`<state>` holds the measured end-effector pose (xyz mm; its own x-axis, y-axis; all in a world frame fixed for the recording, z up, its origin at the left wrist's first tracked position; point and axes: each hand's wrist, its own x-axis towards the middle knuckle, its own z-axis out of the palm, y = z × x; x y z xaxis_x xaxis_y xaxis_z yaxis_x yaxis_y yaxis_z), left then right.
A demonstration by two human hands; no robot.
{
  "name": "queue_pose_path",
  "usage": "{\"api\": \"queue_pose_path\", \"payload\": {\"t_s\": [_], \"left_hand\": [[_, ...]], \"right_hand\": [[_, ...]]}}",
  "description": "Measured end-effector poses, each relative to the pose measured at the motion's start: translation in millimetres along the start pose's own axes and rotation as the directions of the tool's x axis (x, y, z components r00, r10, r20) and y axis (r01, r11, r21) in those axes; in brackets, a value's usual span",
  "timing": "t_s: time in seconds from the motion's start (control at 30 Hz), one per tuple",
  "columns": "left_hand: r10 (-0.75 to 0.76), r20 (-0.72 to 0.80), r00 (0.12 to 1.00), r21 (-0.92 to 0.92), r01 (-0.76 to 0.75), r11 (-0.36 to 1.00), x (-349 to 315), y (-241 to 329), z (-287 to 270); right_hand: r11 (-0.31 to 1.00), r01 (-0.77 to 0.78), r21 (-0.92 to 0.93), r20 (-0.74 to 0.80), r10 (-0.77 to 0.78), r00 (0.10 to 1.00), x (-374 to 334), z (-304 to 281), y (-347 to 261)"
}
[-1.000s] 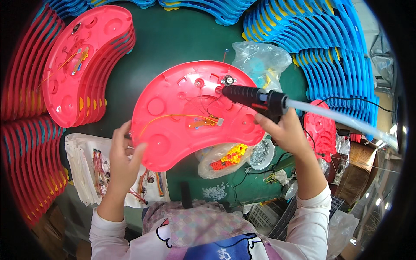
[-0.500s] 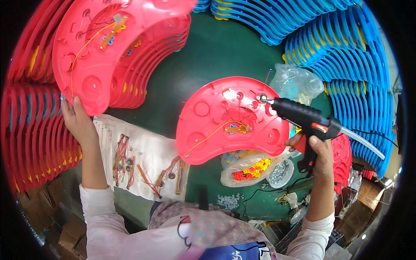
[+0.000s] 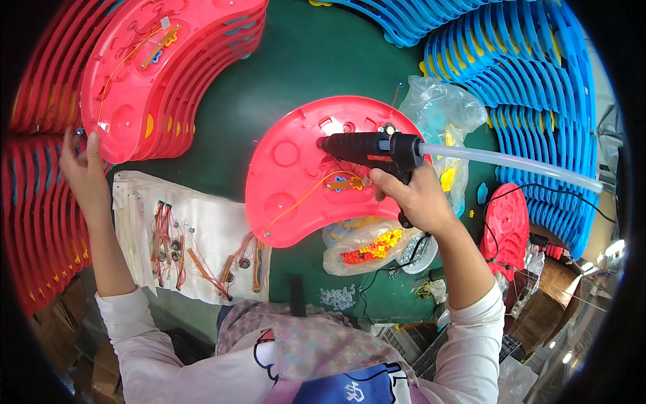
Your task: The person assembles small plastic toys by placing star-shaped pieces into a pink plastic mold, then uses a hot glue gun to attach components. The person handles colorful plastic pieces, a pink mold, and a hot glue gun on a green workbench.
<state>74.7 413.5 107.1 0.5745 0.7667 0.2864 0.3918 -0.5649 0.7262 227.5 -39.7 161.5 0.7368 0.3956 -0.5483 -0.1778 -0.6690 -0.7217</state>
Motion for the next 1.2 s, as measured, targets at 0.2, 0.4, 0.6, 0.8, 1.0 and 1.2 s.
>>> {"api": "queue_pose_path", "payload": {"t_s": [0.2, 0.4, 0.6, 0.8, 1.0, 1.2], "left_hand": [[0.439, 0.102, 0.893, -0.187, -0.416, 0.890, -87, 29, 20], [-0.015, 0.677, 0.736, -0.250, 0.248, 0.936, -181, 69, 81], [-0.034, 0.647, 0.762, -0.257, 0.260, 0.931, -192, 61, 90], [0.018, 0.542, 0.840, -0.387, 0.230, 0.893, -193, 68, 83], [0.009, -0.032, 0.999, -0.404, -0.022, 0.915, -114, 81, 25], [-0.022, -0.131, 0.991, -0.500, -0.046, 0.865, -6, 40, -13]], "right_hand": [[0.993, 0.105, 0.060, -0.166, -0.093, 0.982, -2, -17, 18], [1.000, -0.005, -0.007, -0.188, 0.004, 0.982, -2, -23, 25], [0.987, 0.151, -0.058, -0.310, -0.162, 0.937, -32, -40, 57], [0.999, 0.034, -0.010, -0.290, -0.036, 0.956, -37, -35, 62], [0.810, 0.274, 0.518, -0.174, -0.214, 0.961, -67, -59, 36], [0.846, 0.100, 0.524, -0.050, -0.087, 0.995, -35, -26, 40]]}}
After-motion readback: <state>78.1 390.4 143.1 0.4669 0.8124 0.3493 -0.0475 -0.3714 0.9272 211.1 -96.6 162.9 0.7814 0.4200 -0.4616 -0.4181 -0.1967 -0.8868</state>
